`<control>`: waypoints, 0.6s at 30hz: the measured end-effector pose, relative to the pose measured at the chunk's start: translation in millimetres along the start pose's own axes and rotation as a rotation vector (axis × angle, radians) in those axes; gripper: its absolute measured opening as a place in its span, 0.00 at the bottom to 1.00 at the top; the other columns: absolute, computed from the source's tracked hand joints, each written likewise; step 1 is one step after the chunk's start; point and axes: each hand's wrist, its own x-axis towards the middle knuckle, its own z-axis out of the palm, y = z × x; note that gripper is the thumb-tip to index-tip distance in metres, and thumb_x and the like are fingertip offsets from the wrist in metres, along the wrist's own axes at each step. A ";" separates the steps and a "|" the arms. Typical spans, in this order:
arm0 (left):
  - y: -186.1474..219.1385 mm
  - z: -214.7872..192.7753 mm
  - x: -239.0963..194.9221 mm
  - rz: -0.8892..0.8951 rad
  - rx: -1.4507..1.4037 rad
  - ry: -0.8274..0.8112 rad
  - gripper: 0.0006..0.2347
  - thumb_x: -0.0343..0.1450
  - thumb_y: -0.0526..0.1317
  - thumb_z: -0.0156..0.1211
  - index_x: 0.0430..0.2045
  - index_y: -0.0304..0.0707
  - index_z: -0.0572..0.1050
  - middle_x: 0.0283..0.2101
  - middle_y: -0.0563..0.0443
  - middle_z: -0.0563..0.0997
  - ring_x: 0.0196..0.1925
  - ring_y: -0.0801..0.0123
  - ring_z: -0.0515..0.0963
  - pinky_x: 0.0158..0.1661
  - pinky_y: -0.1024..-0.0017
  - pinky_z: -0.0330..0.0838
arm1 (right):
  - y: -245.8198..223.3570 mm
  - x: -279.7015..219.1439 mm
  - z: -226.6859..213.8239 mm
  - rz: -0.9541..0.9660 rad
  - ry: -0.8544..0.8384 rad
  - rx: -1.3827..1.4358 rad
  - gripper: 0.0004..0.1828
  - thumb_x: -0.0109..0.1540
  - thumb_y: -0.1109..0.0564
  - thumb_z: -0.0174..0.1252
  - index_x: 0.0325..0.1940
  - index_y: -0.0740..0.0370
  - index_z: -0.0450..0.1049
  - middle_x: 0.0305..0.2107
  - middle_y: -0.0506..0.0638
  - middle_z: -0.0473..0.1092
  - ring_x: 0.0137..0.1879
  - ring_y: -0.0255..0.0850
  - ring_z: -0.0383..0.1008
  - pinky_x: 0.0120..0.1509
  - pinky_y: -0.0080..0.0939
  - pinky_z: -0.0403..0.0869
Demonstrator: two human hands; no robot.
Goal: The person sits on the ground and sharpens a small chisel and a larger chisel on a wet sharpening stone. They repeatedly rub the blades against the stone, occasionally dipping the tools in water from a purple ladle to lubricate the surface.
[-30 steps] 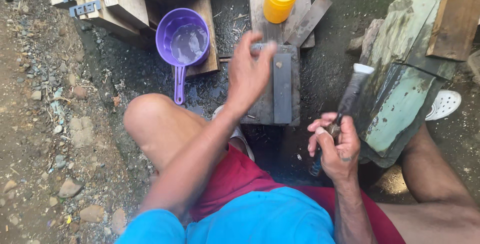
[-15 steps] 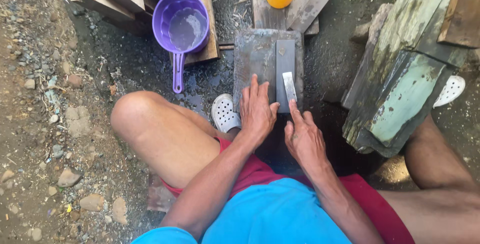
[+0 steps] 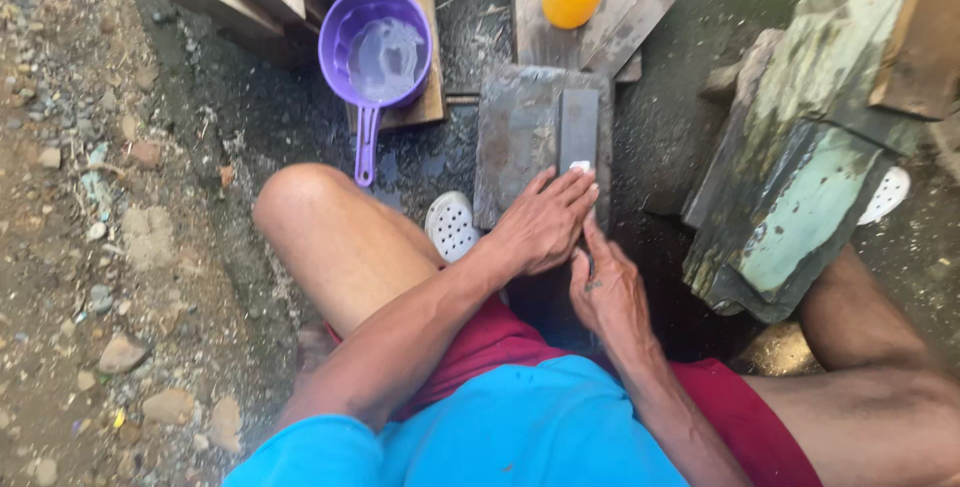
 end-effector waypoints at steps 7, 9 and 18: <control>-55.2 4.5 90.6 -0.150 0.019 0.090 0.24 0.74 0.47 0.44 0.65 0.34 0.66 0.72 0.40 0.65 0.76 0.55 0.60 0.69 0.45 0.51 | -10.8 98.2 -11.5 0.014 0.021 0.040 0.20 0.66 0.58 0.55 0.62 0.61 0.76 0.45 0.68 0.75 0.51 0.63 0.78 0.55 0.52 0.76; -44.8 13.9 76.3 -0.200 -0.079 0.148 0.25 0.75 0.49 0.42 0.66 0.36 0.63 0.74 0.42 0.62 0.77 0.55 0.56 0.69 0.43 0.48 | -3.2 85.6 -11.2 -0.015 -0.007 0.111 0.20 0.69 0.56 0.56 0.65 0.62 0.73 0.47 0.65 0.76 0.51 0.59 0.79 0.54 0.50 0.76; 52.5 -10.9 -16.1 -0.234 -0.173 -0.178 0.31 0.75 0.55 0.40 0.70 0.32 0.56 0.76 0.42 0.53 0.79 0.58 0.47 0.69 0.39 0.34 | 28.8 -69.3 -17.0 0.686 -0.171 0.848 0.31 0.66 0.59 0.49 0.74 0.42 0.64 0.23 0.48 0.73 0.21 0.33 0.68 0.23 0.34 0.69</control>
